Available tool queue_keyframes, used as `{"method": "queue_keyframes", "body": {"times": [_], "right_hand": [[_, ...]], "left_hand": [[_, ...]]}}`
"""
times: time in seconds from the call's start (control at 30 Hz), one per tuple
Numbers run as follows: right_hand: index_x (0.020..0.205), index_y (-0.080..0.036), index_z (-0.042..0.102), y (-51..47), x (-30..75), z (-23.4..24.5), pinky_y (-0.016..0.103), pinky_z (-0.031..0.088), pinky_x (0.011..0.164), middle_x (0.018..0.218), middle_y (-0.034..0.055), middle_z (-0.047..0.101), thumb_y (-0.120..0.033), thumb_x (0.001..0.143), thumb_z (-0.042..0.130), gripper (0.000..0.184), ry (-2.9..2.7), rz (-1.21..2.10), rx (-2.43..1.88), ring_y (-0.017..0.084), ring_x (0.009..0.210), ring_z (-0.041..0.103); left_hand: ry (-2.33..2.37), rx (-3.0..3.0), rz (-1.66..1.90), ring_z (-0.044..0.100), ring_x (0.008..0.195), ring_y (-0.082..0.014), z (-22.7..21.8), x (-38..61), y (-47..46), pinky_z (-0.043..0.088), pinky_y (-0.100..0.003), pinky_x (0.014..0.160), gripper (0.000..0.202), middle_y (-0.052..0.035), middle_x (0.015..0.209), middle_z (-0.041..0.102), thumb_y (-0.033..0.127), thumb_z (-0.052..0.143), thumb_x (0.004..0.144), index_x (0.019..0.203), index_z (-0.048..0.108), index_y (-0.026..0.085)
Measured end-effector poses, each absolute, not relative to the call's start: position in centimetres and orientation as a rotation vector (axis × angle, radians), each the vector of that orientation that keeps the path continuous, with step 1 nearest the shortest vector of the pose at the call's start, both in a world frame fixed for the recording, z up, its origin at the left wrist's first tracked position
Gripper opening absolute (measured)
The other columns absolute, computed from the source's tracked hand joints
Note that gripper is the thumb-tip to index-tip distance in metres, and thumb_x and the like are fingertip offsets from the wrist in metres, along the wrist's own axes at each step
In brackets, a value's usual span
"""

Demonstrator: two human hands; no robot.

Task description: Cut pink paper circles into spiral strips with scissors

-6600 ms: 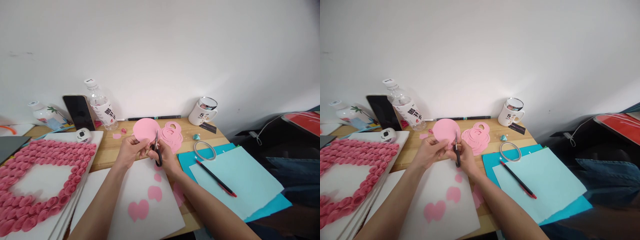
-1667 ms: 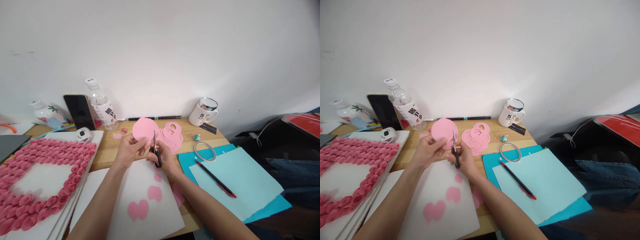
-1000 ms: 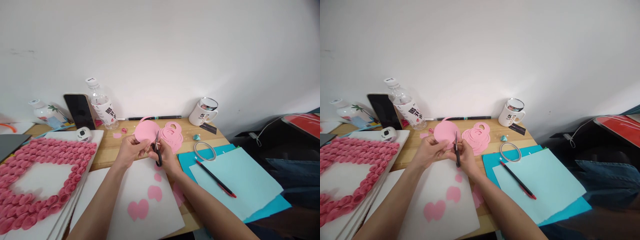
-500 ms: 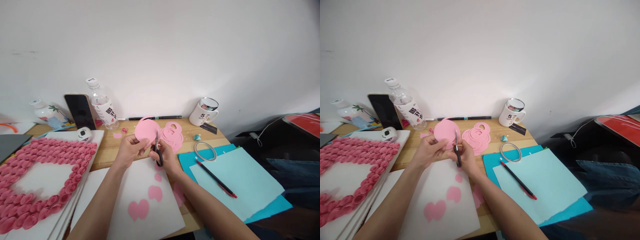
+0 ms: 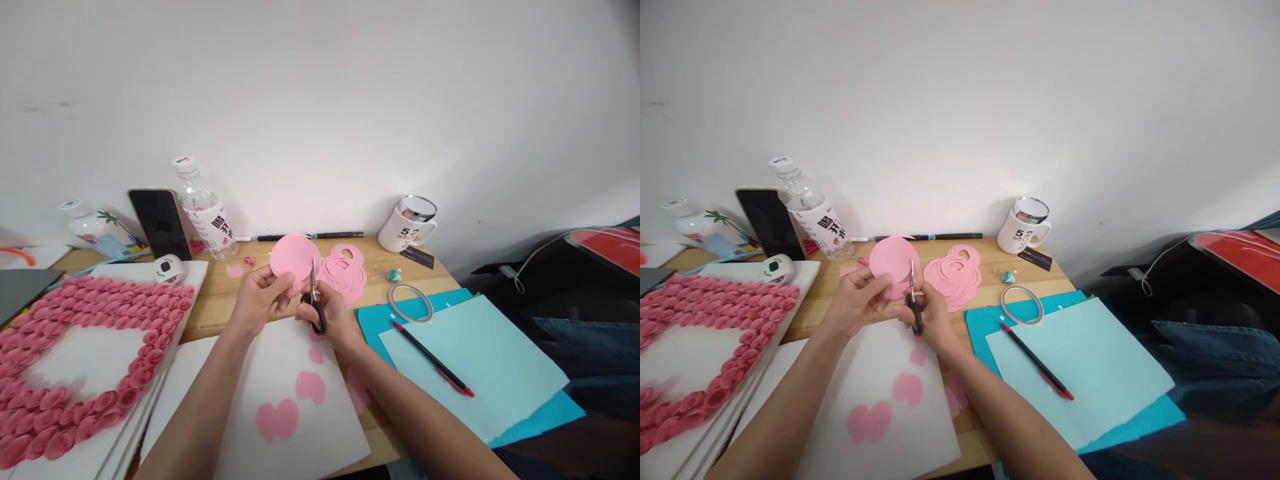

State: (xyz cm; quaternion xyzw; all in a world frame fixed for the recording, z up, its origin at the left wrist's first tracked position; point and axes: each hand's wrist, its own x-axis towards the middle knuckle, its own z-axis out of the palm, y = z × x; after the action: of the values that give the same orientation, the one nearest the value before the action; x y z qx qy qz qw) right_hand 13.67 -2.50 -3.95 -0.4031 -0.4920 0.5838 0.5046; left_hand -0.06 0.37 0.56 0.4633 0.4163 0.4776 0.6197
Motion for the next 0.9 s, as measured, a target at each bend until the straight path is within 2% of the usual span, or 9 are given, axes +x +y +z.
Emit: {"method": "queue_keyframes", "body": {"times": [0.2, 0.4, 0.67, 0.9], "right_hand": [[0.086, -0.019, 0.045, -2.42, 13.54, -4.18, 0.019, 0.033, 0.042, 0.055, -0.0064, 0.051, -0.037, 0.064, 0.073, 0.039, -1.227, 1.411, -0.976, 0.008, 0.045, 0.044], [0.095, -0.023, 0.039, -2.27, 13.68, -3.79, 0.021, 0.037, 0.051, 0.067, -0.0049, 0.051, -0.039, 0.061, 0.076, 0.053, -1.217, 1.343, -0.904, 0.010, 0.056, 0.046], [0.085, -0.020, 0.043, -2.36, 13.57, -3.31, 0.020, 0.031, 0.049, 0.062, -0.0055, 0.048, -0.040, 0.058, 0.077, 0.048, -1.186, 1.378, -0.896, 0.009, 0.054, 0.041], [0.085, -0.020, 0.045, -2.36, 13.74, -3.29, 0.020, 0.029, 0.046, 0.060, -0.0055, 0.048, -0.041, 0.059, 0.076, 0.045, -1.195, 1.368, -0.937, 0.008, 0.051, 0.039]], "left_hand": [[1.050, 1.075, 1.054, 0.038, 0.035, -0.0030, 0.12, 0.19, 0.20, 0.029, -0.017, 0.035, 0.028, 0.0047, 0.041, 0.045, 0.027, 0.067, 0.066, 0.048, 0.050, 0.013], [1.097, 1.109, 0.994, 0.036, 0.035, -0.0033, 0.36, 0.07, 0.21, 0.028, -0.017, 0.035, 0.028, 0.0045, 0.040, 0.046, 0.028, 0.069, 0.062, 0.046, 0.050, 0.013], [1.082, 1.146, 0.997, 0.035, 0.036, -0.0029, 0.35, 0.01, 0.24, 0.027, -0.017, 0.036, 0.028, 0.0047, 0.041, 0.046, 0.030, 0.069, 0.062, 0.048, 0.050, 0.013], [1.080, 1.166, 0.992, 0.035, 0.037, -0.0030, 0.37, -0.03, 0.19, 0.026, -0.017, 0.037, 0.031, 0.0047, 0.041, 0.043, 0.030, 0.066, 0.065, 0.046, 0.046, 0.014]]}}
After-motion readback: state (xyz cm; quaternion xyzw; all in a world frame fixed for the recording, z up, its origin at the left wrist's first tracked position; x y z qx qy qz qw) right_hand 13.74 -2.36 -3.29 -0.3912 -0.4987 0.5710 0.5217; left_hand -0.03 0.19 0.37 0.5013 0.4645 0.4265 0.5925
